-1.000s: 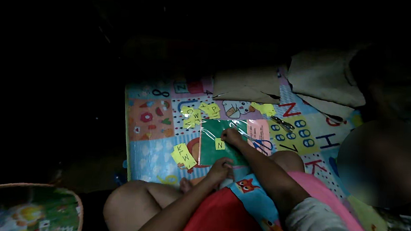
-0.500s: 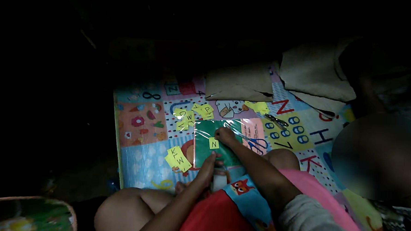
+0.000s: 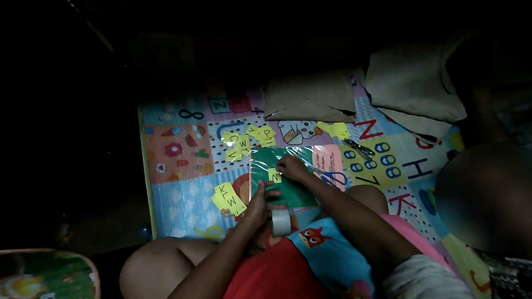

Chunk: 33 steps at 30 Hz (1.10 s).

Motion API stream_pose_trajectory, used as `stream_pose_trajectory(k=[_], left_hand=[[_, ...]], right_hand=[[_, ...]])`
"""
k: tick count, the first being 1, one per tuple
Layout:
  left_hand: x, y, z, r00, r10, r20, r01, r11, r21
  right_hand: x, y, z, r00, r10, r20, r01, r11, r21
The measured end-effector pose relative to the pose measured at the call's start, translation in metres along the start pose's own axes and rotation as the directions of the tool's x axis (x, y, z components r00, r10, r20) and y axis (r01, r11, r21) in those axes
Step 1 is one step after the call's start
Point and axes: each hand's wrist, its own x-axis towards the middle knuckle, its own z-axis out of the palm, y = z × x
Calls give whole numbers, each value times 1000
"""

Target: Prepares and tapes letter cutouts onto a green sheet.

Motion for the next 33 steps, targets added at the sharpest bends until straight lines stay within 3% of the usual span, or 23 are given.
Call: stream_pose_trajectory(k=[5, 7, 14, 25, 33], left_hand=[[4, -5, 2, 997, 64, 39, -65, 997, 47], [3, -7, 3, 995, 80, 58, -84, 994, 68], [-4, -11, 13, 987, 160, -4, -156, 968, 198], [-2, -21, 13, 977, 212, -16, -201, 948, 247], [-9, -13, 15, 991, 133, -32, -125, 975, 185]], right_hand=[[-50, -16, -18, 941, -126, 314, 73, 982, 175], [-65, -20, -18, 920, -140, 366, 75, 979, 188], [-92, -30, -4, 951, 47, 307, -99, 983, 156], [-100, -38, 6, 969, -14, 245, -18, 991, 130], [-115, -55, 4, 976, 11, 220, -2, 999, -43]])
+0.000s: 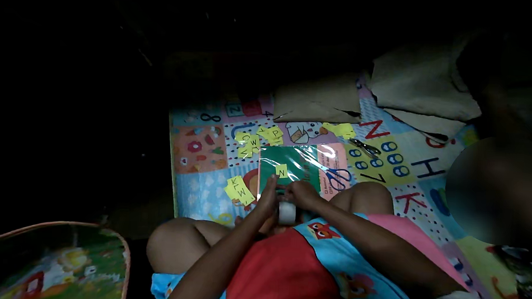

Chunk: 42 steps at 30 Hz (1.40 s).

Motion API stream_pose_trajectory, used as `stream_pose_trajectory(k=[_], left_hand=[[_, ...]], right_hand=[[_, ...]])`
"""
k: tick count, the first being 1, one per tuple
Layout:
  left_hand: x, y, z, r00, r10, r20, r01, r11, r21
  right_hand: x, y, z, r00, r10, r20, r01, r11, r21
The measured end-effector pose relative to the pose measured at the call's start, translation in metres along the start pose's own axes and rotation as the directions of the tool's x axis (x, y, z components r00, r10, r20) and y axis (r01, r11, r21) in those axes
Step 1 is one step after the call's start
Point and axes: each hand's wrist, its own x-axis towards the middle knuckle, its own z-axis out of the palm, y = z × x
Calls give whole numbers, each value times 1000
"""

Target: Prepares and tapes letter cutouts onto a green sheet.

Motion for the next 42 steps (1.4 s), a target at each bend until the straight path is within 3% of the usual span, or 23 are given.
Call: stream_pose_trajectory(k=[4, 10, 14, 19, 23, 25, 28, 30, 32, 35, 37, 39, 41, 42], left_hand=[[2, 3, -4, 1000, 15, 5, -14, 994, -112], [-7, 26, -8, 989, 145, 16, -139, 969, -206], [-6, 27, -14, 964, 265, 25, -254, 944, -209], [-8, 29, -13, 945, 328, -6, -294, 839, -458], [-12, 36, -12, 926, 378, 12, -321, 801, -506], [-11, 37, -14, 923, 382, -41, -352, 800, -487], [-3, 40, -37, 904, 308, -296, -424, 737, -526], [-3, 39, -52, 872, 353, -340, -480, 754, -448], [-3, 32, -56, 830, 500, -246, -548, 812, -199], [1, 26, -53, 740, 666, 93, -672, 725, 152], [1, 20, -47, 711, 653, 262, -703, 666, 248], [-2, 17, -40, 689, 642, 336, -724, 637, 266], [-1, 10, -33, 598, 718, 356, -801, 528, 283], [-1, 7, -29, 521, 771, 365, -848, 423, 318]], right_hand=[[-19, -23, -7, 1000, -1, -24, -2, 992, -126], [-32, -30, -16, 969, -158, -192, 107, 961, -253], [-33, -25, -10, 882, -323, -344, 209, 921, -329], [-36, -18, -12, 778, -425, -463, 262, 889, -376], [-37, -13, -18, 712, -484, -510, 277, 860, -429], [-37, -9, -19, 678, -511, -529, 297, 848, -439], [-40, -2, -25, 586, -576, -570, 360, 815, -454], [-47, -5, -40, 624, -551, -554, 380, 834, -400], [-51, -10, -53, 684, -504, -527, 368, 863, -346], [-49, -15, -66, 712, -487, -506, 350, 871, -344], [-51, -19, -73, 757, -455, -469, 330, 885, -327], [-54, -22, -79, 767, -452, -456, 332, 887, -320], [-57, -21, -80, 721, -496, -484, 373, 866, -333], [-58, -20, -80, 677, -528, -512, 396, 848, -351]])
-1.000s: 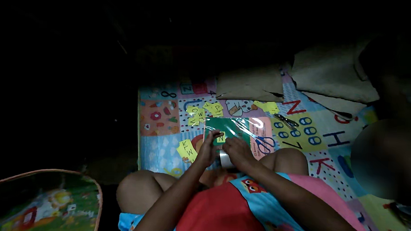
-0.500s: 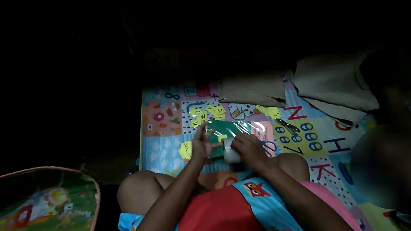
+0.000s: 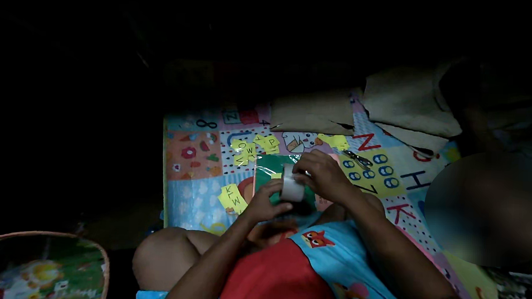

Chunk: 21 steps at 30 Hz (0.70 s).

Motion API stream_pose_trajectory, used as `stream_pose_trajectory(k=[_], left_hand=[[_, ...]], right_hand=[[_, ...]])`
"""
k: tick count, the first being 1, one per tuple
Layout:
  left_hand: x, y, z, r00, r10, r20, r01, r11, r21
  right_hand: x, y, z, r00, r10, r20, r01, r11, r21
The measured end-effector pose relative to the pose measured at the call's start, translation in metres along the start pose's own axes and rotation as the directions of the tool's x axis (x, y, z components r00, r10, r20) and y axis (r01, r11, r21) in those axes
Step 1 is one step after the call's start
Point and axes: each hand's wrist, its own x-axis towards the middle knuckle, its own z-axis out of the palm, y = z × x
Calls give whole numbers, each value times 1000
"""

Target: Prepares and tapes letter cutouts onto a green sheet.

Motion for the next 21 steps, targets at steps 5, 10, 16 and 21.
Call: stream_pose_trajectory(k=[5, 10, 16, 21], left_hand=[[3, 1, 22, 903, 414, -119, -339, 853, 397], [3, 9, 33, 842, 501, -198, -311, 751, 582], [7, 10, 29, 814, 542, -208, -300, 700, 648], [0, 6, 33, 792, 544, -277, -302, 744, 596]], right_hand=[[-2, -6, -12, 978, -144, -154, 142, 990, -23], [-7, -9, -26, 956, -190, -224, 192, 981, -13], [-7, -9, -32, 930, -239, -278, 230, 971, -64], [-3, -4, -25, 916, -250, -313, 244, 968, -60]])
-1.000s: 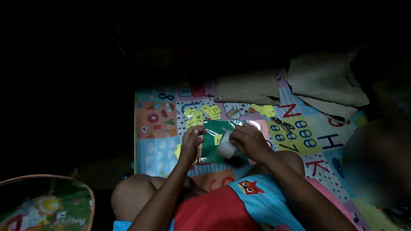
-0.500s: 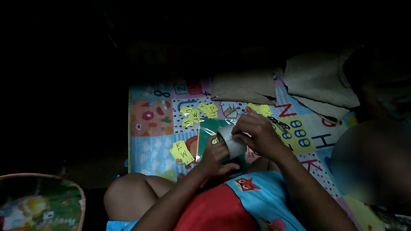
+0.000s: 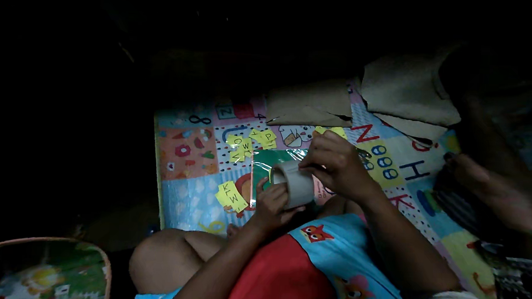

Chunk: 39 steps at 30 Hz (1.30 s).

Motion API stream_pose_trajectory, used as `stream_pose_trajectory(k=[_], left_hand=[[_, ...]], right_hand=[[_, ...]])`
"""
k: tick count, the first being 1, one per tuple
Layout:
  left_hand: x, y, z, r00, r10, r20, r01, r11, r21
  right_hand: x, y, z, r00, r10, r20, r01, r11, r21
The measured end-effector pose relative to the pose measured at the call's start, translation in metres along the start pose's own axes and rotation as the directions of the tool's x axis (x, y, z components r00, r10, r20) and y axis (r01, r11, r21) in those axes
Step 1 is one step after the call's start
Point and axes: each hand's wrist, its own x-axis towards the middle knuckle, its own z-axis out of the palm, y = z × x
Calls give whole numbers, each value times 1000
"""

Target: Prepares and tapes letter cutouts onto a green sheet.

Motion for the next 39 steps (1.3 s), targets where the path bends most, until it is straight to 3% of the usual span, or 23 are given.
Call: stream_pose_trajectory(k=[2, 3, 4, 5, 7, 10, 12, 14, 17, 22, 25, 27, 32, 35, 39], left_hand=[[-7, 3, 0, 990, -137, 34, 138, 990, -40], [-10, 6, -2, 958, -272, 93, 279, 958, -70], [-10, 9, -6, 884, -433, 176, 455, 884, -107], [-8, 11, -10, 768, -577, 280, 625, 770, -130], [-1, 15, -15, 528, -709, 467, 827, 554, -94], [4, 30, -11, 226, -746, 627, 961, 276, -18], [1, 36, -6, 94, -739, 667, 989, 144, 21], [-2, 40, -1, 12, -752, 659, 995, 74, 67], [-4, 39, 0, -8, -760, 650, 994, 67, 90], [-19, 22, 1, 164, -603, 781, 955, 295, 27], [-20, 13, 2, 226, -511, 829, 946, 319, -61], [-14, 10, 2, 187, -491, 851, 973, 209, -93], [-11, 1, 10, -45, -533, 845, 974, -211, -81], [-4, -6, 15, -125, -528, 840, 940, -334, -70], [0, -18, 18, -175, -511, 842, 920, -389, -45]], right_hand=[[0, 1, 1, 1000, 1, -1, -1, 1000, -1], [1, 1, -1, 1000, 9, -7, -8, 1000, 9], [1, 1, -4, 1000, 14, -15, -13, 1000, 15], [1, 2, -4, 1000, 12, -17, -12, 1000, 19], [2, 7, 3, 999, 34, 15, -34, 999, 37], [7, 27, 16, 941, 225, 251, -255, 962, 93], [11, 49, 33, 820, 356, 449, -433, 898, 78], [7, 73, 55, 707, 426, 565, -547, 836, 53], [-3, 98, 82, 611, 455, 648, -636, 769, 60], [-12, 117, 110, 581, 467, 667, -690, 717, 99], [-10, 125, 120, 571, 490, 659, -709, 699, 94], [-9, 130, 129, 569, 488, 662, -711, 696, 98], [-8, 137, 155, 537, 473, 698, -713, 697, 76], [-6, 139, 163, 497, 484, 720, -715, 699, 23], [-7, 143, 171, 494, 483, 723, -714, 700, 20]])
